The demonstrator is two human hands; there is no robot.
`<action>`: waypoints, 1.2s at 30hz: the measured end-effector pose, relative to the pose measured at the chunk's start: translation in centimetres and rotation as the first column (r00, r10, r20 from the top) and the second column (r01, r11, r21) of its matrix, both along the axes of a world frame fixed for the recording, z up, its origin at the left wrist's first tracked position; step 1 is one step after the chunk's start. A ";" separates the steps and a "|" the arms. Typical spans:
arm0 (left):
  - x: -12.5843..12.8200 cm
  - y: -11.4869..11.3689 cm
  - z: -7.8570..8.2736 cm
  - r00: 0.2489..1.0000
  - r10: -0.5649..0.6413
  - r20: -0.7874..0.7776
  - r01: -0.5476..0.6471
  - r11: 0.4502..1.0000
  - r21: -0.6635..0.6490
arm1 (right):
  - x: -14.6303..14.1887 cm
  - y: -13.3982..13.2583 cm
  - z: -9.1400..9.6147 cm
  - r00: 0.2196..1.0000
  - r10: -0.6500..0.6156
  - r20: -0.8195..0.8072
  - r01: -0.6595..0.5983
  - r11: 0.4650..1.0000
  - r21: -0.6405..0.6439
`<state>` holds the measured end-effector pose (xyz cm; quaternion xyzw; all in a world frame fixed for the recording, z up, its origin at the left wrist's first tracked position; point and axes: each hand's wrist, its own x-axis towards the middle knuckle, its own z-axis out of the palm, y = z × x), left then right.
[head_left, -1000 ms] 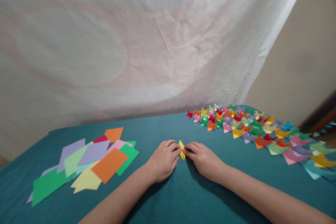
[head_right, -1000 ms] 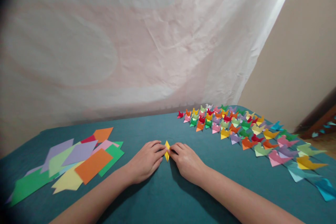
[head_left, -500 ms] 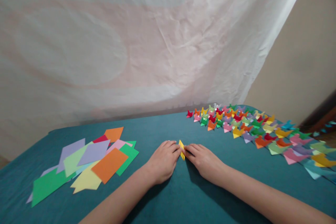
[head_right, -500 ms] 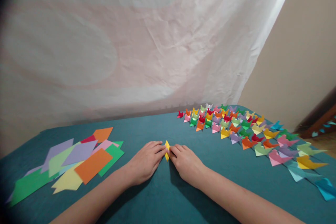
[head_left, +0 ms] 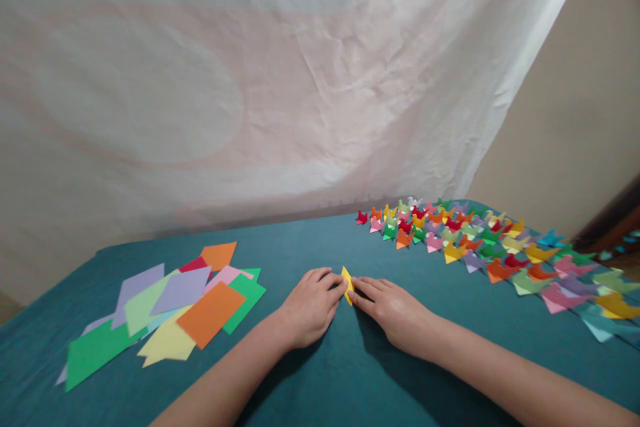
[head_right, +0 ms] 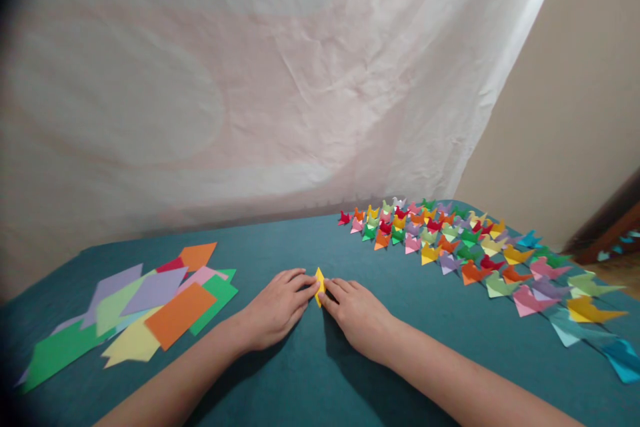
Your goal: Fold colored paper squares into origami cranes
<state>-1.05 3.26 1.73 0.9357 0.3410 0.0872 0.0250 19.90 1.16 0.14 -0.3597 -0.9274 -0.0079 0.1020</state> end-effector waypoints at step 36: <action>-1.2 1.7 -0.9 0.995 -0.064 0.070 0.072 0.990 -0.119 | -0.3 0.7 0.4 0.995 -0.037 0.092 0.036 0.999 0.012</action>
